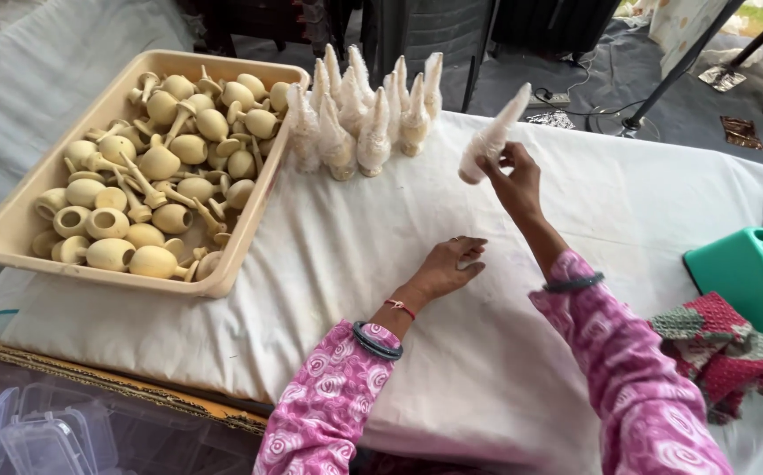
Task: The person wraps a small wooden object, resembling a bird or spinning top, in bubble wrap. They use a tape dispenser to cut and apply clear tape to secure the wrapping. The wrapped object is then placed on the table next to other similarly wrapped items.
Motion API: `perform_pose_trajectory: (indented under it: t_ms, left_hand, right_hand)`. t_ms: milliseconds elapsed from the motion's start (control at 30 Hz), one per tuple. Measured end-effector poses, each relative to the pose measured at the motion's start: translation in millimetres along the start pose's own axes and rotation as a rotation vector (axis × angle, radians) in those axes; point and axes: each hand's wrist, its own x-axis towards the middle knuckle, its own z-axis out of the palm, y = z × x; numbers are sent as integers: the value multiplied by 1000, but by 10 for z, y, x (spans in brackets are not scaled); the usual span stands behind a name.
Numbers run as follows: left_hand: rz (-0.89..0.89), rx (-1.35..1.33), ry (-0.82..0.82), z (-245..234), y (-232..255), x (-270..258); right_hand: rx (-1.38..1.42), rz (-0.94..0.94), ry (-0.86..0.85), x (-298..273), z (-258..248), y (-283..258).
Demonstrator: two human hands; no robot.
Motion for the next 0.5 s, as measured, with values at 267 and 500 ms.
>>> perform_pose_trajectory:
  t_ms: [267, 500]
  left_hand:
    - [7, 4, -15, -49, -37, 68]
    - [-34, 6, -2, -106, 14, 80]
  right_hand:
    - [34, -67, -84, 91, 751, -85]
    - [21, -83, -129, 192, 1085, -234]
